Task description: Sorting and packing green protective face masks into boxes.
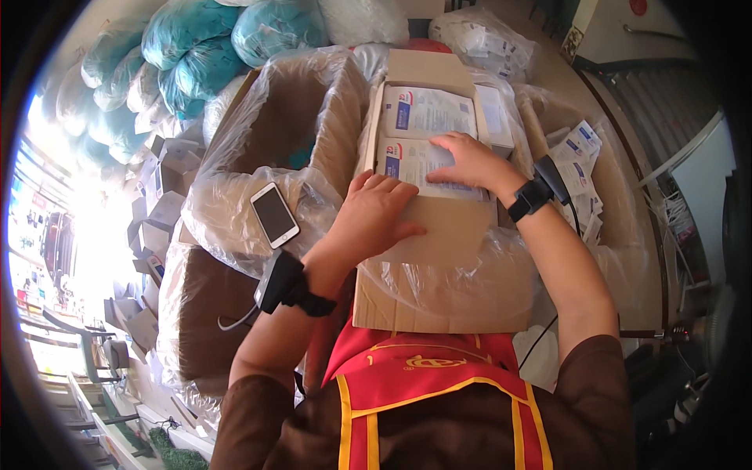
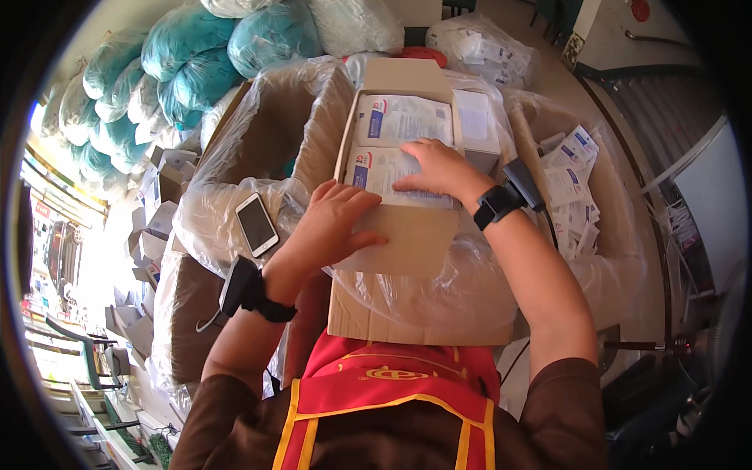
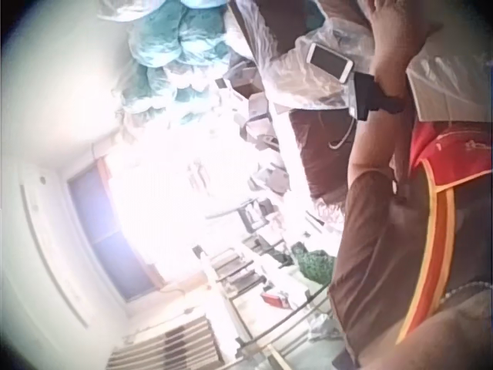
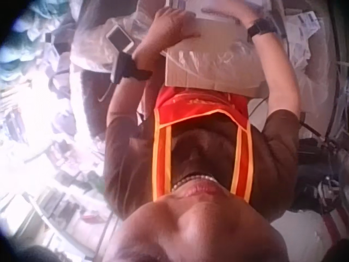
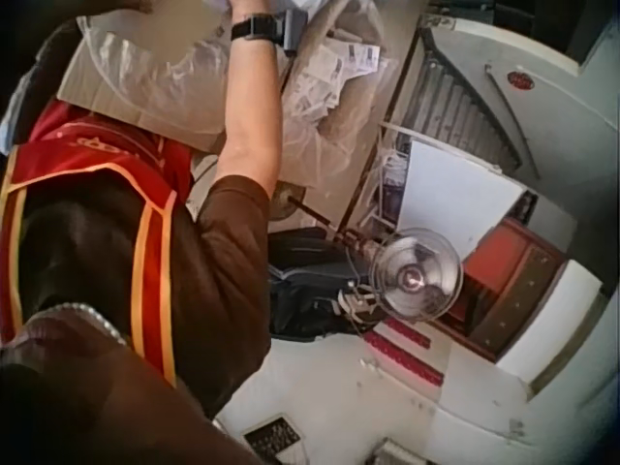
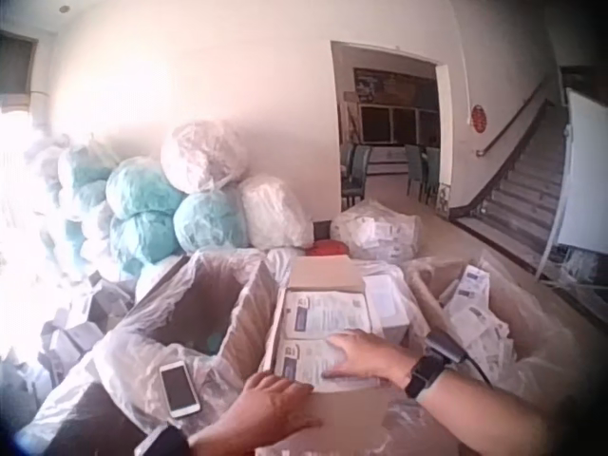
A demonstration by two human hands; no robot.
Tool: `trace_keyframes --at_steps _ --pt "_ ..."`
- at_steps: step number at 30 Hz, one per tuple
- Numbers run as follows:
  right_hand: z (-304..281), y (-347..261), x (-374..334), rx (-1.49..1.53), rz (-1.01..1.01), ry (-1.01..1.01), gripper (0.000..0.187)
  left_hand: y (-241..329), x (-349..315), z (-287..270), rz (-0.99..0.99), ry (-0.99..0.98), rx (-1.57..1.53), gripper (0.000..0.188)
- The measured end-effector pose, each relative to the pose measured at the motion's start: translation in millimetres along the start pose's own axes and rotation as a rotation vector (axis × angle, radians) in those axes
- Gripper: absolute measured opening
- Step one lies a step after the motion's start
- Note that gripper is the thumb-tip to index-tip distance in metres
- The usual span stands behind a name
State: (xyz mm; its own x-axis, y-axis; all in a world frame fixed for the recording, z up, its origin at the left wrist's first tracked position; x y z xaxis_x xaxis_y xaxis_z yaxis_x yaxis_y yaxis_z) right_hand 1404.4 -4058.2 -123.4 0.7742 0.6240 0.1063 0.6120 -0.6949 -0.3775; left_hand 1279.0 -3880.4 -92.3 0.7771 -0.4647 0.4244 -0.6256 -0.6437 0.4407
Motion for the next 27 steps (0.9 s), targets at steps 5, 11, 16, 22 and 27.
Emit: trace_keyframes --at_steps 5,11,16,22,27 --pt "-2 2 5 0.001 0.029 -0.016 0.073 -22 18 25 -0.069 0.000 0.125 0.021" --pt "-38 -3 -3 0.172 0.106 -0.034 0.072 17 36 -2 0.048 0.128 0.062 0.014" --pt "-39 -41 -65 0.042 -0.156 0.015 0.068 82 -17 5 0.163 0.059 0.004 0.015" --pt "-5 -86 -166 -0.103 -0.113 0.210 0.069 116 -97 49 0.162 -0.153 -0.100 0.018" --pt "1 -110 -193 -0.105 -0.078 0.204 0.070 125 -118 50 0.247 -0.260 -0.188 0.021"
Point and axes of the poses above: each hand's wrist, its own x-axis towards the middle knuckle, its own z-axis out of the palm, y = z × x, the point moved 4 cm from there along x, towards the middle knuckle, and after that the axes turned 5 degrees about -x, right-handed, at the moved point
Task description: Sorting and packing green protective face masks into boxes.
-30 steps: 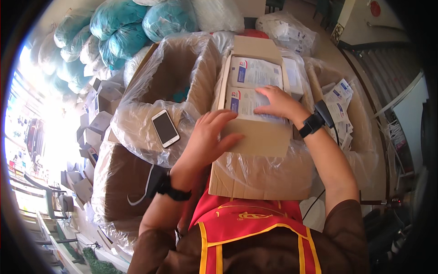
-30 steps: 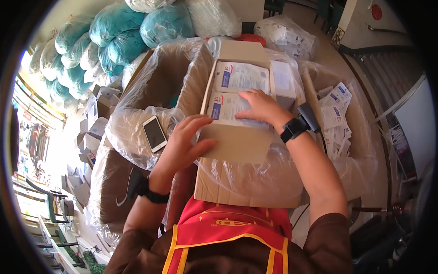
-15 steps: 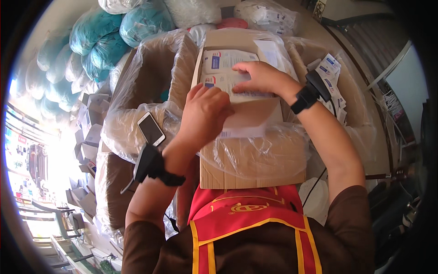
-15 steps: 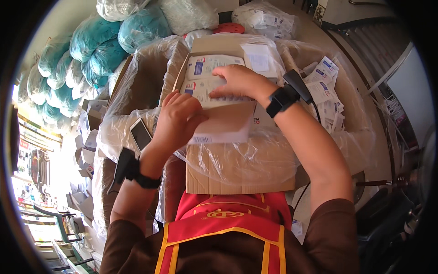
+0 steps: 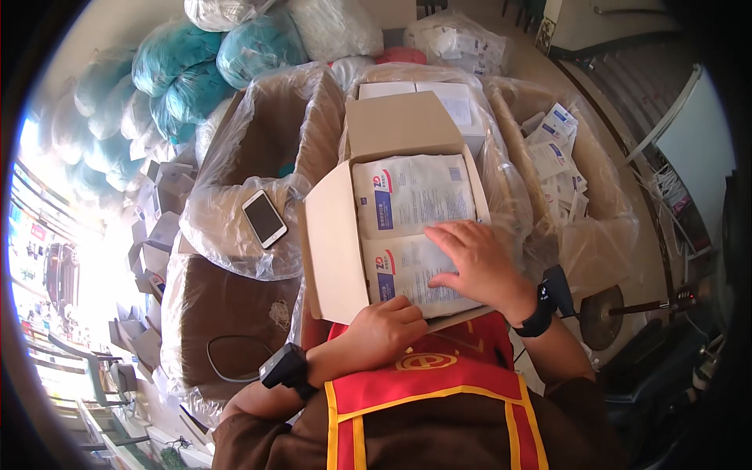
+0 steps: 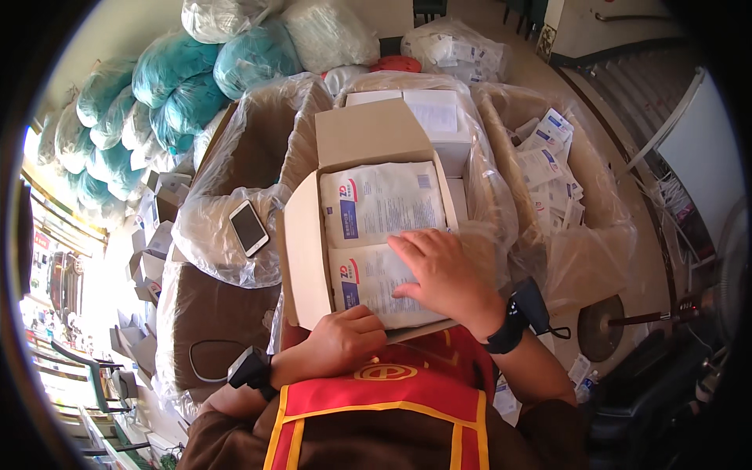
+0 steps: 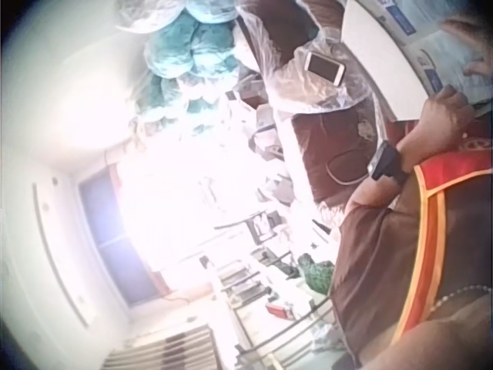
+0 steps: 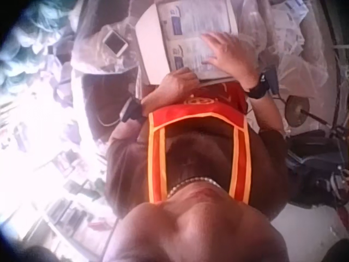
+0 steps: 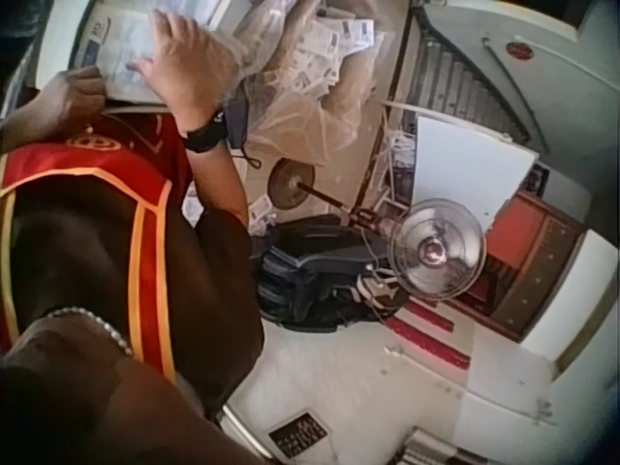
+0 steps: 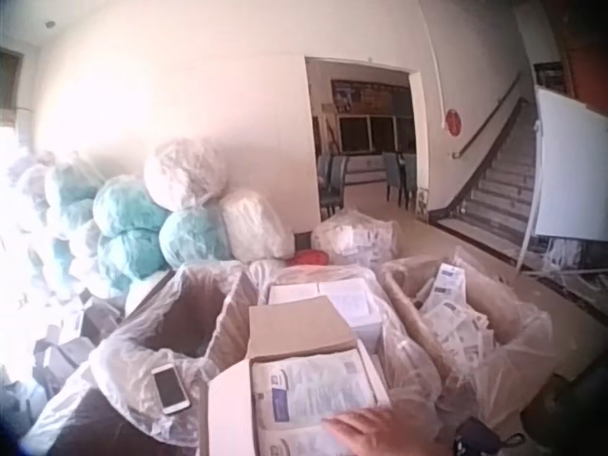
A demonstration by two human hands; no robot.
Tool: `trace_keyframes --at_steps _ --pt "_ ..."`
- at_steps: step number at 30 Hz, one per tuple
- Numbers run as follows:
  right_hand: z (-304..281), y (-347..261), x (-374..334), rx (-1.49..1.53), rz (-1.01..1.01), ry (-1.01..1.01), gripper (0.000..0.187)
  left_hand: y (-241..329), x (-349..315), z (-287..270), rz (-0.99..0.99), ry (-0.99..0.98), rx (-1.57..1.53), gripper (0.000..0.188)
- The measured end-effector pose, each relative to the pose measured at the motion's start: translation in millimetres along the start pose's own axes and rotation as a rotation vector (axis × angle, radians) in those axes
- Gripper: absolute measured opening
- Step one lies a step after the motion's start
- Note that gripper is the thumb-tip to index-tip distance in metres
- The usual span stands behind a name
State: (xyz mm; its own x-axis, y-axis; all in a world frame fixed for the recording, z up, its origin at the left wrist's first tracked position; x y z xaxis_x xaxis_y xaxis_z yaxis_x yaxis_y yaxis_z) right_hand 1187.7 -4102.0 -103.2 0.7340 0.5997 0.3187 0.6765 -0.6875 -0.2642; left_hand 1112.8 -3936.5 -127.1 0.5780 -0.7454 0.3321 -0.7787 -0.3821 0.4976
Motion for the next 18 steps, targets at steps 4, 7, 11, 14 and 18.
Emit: trace_keyframes --at_steps 4,7,11,14,18 --pt "4 -4 -11 -0.009 0.024 0.069 0.071 3 -6 0 -0.030 0.018 0.068 0.016" --pt "5 -4 -16 0.004 0.087 0.070 0.069 3 -11 3 -0.022 0.032 0.103 0.020" --pt "4 -4 -25 0.031 0.134 0.080 0.063 0 -9 2 0.038 0.061 0.093 0.018" --pt "4 -4 -30 0.041 0.162 0.102 0.061 0 -6 1 0.023 0.039 0.067 0.017" --pt "-2 0 -14 0.048 0.133 0.090 0.055 1 2 -14 -0.080 -0.018 -0.155 0.017"
Point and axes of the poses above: each hand's wrist, its own x-axis towards the middle knuckle, its own z-axis out of the palm, y = z × x, the point moved 4 cm from there along x, towards the middle knuckle, and after that the axes turned 5 degrees about -x, right-handed, at the moved point
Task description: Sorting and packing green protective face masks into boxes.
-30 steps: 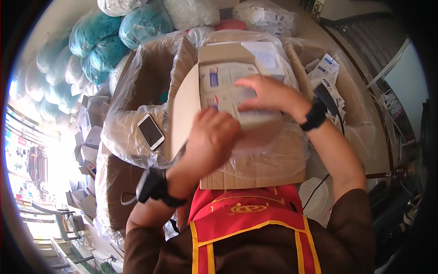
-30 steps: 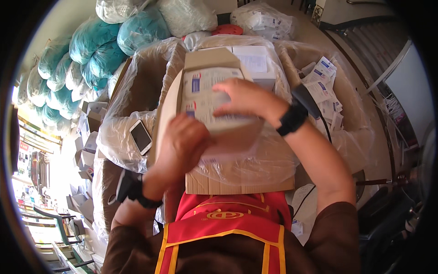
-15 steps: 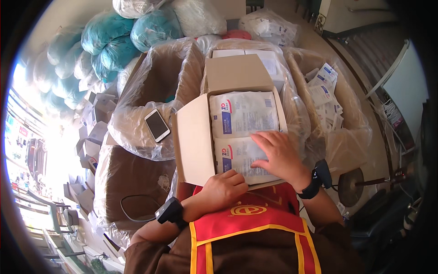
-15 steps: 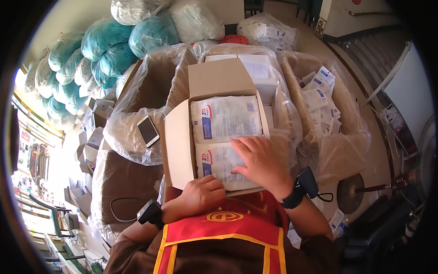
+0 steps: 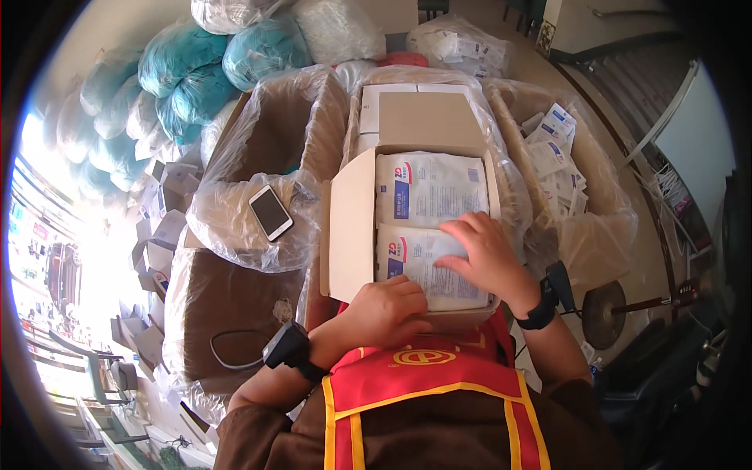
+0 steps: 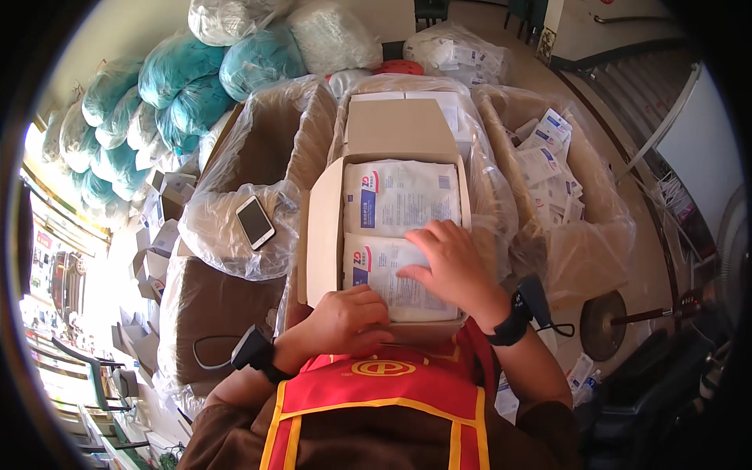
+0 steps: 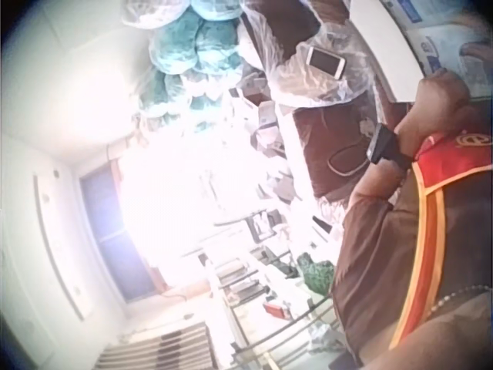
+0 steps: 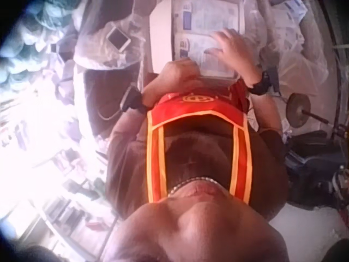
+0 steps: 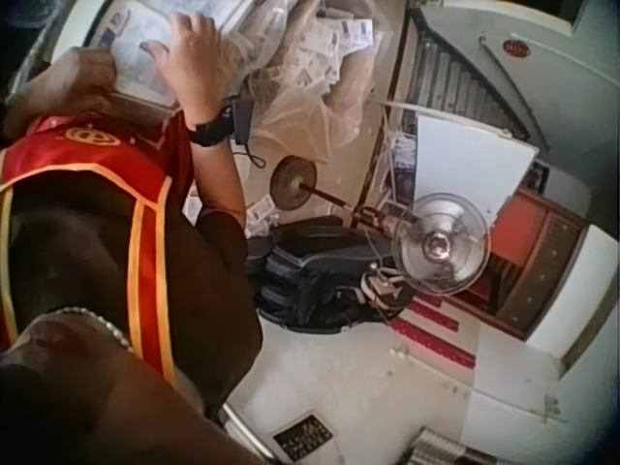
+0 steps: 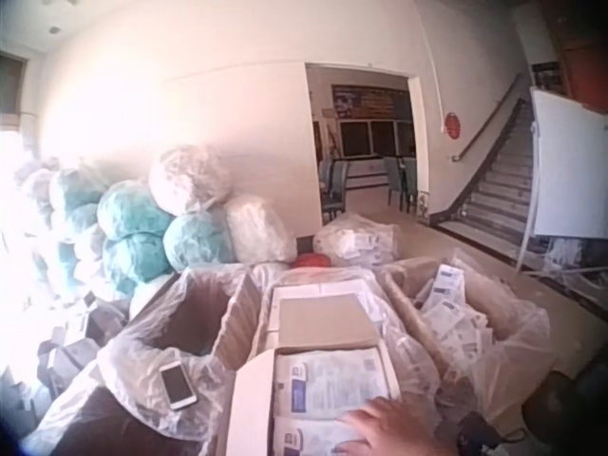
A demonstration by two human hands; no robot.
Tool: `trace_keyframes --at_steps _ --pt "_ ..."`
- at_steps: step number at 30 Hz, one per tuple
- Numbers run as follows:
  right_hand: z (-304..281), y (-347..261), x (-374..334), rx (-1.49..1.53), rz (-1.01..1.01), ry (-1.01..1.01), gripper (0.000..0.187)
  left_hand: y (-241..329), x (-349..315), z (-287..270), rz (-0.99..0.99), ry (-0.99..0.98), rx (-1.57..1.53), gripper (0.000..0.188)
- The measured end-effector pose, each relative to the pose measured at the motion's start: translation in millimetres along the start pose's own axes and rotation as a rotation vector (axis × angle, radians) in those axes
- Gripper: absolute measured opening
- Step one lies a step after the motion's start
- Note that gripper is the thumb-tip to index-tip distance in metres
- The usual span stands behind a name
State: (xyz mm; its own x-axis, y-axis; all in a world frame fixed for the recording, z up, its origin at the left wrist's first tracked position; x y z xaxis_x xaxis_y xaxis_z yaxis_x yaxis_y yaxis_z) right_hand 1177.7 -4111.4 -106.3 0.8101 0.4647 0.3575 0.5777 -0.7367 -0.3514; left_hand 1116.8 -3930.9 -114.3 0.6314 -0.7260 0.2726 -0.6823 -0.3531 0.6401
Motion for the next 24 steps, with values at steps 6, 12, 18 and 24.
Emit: trace_keyframes --at_steps 6,12,18,24 --pt "-1 -6 32 0.023 -0.072 -0.065 0.033 -20 -1 -38 -0.274 0.612 -0.411 0.017" --pt "-17 -10 27 0.305 0.080 -0.118 0.031 -49 13 -54 -0.498 0.487 -0.499 0.019" --pt "-34 -20 44 0.373 0.034 -0.101 0.025 -34 34 -54 -0.443 0.503 -0.637 0.010" --pt "-32 -39 51 0.384 -0.161 -0.117 0.019 -11 36 -62 -0.377 0.520 -0.412 0.006"
Point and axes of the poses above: each hand's wrist, its own x-axis towards the middle knuckle, its own z-axis out of the palm, y = z × x, the point moved 4 cm from there along x, towards the middle knuckle, and after that the axes turned 5 degrees about -x, right-handed, at the moved point
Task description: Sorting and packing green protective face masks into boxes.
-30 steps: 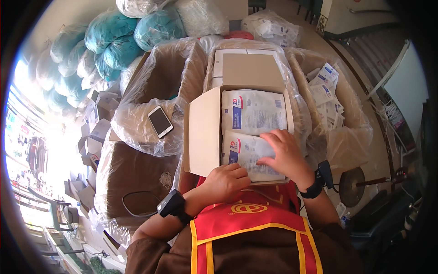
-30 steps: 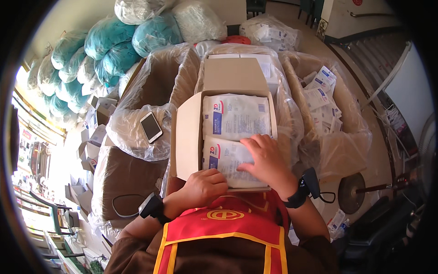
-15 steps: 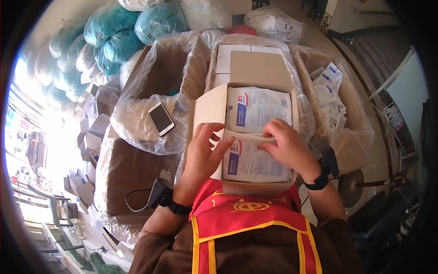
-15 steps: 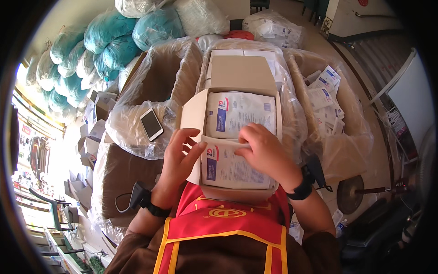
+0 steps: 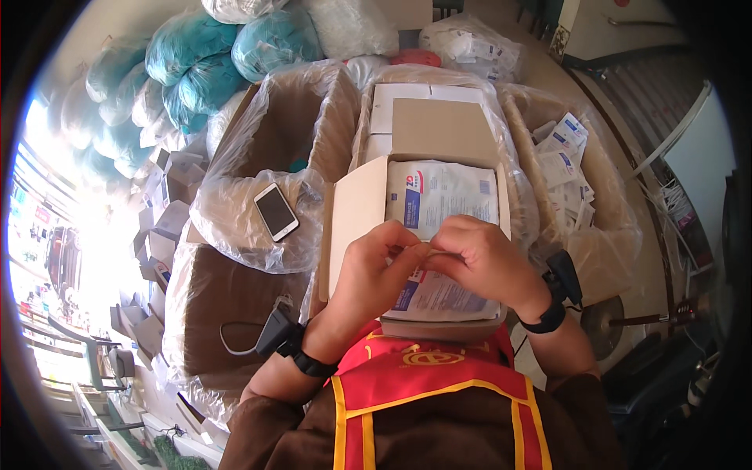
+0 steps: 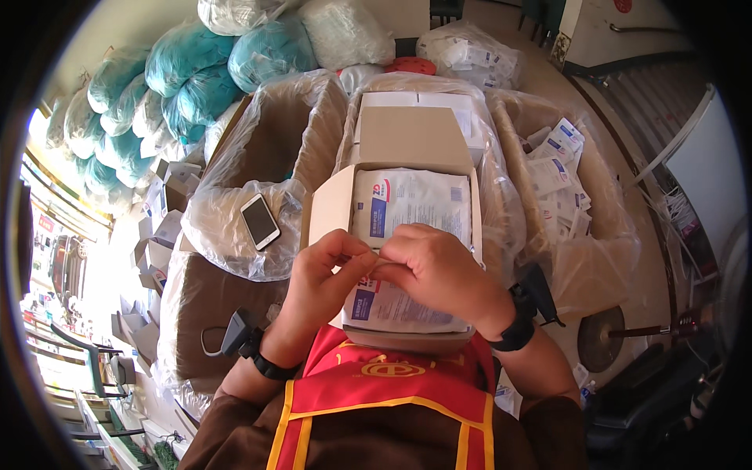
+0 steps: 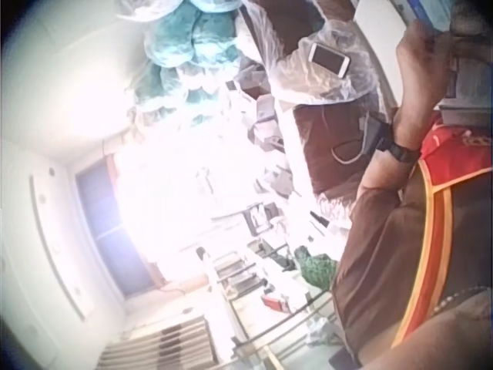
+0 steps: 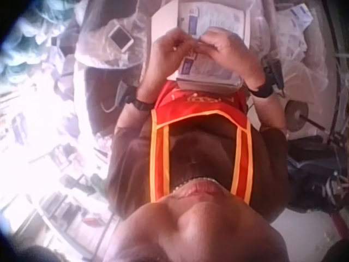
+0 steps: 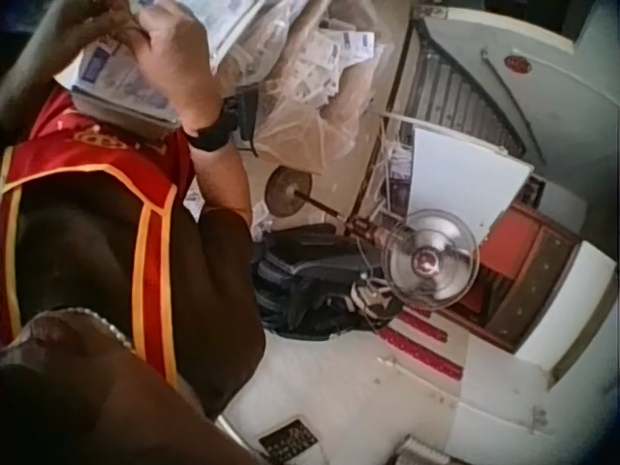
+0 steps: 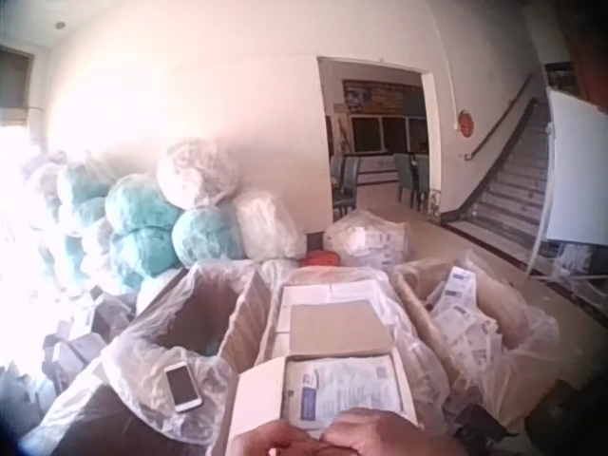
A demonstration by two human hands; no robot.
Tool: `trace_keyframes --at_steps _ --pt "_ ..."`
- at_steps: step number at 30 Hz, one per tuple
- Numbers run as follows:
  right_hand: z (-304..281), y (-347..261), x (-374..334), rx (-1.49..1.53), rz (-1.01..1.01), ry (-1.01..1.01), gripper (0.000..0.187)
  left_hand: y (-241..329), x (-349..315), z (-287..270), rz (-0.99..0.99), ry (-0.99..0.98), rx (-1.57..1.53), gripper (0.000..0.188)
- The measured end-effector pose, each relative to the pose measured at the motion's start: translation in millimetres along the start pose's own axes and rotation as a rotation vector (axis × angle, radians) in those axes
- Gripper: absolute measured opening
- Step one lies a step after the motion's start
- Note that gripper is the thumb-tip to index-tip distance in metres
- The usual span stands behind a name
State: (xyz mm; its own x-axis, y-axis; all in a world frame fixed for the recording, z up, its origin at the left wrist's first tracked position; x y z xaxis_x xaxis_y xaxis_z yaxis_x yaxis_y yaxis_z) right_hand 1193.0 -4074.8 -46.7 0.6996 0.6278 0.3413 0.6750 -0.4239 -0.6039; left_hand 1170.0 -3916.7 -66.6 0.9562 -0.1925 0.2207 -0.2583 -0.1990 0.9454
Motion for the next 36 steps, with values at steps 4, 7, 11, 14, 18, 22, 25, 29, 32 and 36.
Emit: trace_keyframes --at_steps 4,7,11,14,18,22,25,29,32,36 --pt "3 -20 -3 -0.357 -0.215 0.140 0.010 -12 -4 1 -0.215 0.075 -0.410 0.005" --pt "5 -30 -6 -0.572 -0.305 0.140 0.006 -16 -5 3 -0.279 0.103 -0.528 0.007" --pt "4 -44 -15 -0.728 -0.386 0.131 0.006 -15 -6 7 -0.336 0.098 -0.577 0.010" --pt "-7 -48 -18 -0.684 -0.355 0.120 0.007 -16 -6 10 -0.330 0.054 -0.638 0.009" --pt "-21 -38 -24 -0.311 -0.202 0.173 0.012 7 -6 2 -0.265 -0.155 -0.682 0.012" --pt "-27 -29 -23 -0.123 -0.085 0.179 0.018 -2 -8 3 -0.379 -0.224 -0.551 0.017" --pt "-24 -28 -23 -0.067 -0.094 0.144 0.017 -4 -13 5 -0.348 -0.178 -0.646 0.015" --pt "-20 -18 -20 0.014 0.037 0.036 0.014 -2 -14 6 -0.217 -0.063 -0.450 0.011" --pt "-8 -10 -17 -0.013 -0.025 0.026 0.015 9 -14 4 0.002 -0.028 -0.090 0.009" --pt "-1 -19 -17 -0.169 -0.166 0.138 0.011 6 -21 6 -0.192 0.128 -0.396 0.008"
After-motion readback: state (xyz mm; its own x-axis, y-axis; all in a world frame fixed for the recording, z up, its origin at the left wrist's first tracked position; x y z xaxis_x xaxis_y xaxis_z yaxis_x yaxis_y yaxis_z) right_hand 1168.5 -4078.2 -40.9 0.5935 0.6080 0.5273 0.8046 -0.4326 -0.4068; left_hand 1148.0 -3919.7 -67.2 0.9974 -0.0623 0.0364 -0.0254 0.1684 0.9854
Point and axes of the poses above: each hand's wrist, its own x-axis towards the middle knuckle, its own z-axis out of the palm, y = z × x, the point moved 4 cm from there along x, towards the middle knuckle, and after that the axes turned 5 degrees about -x, right-handed, at the moved point
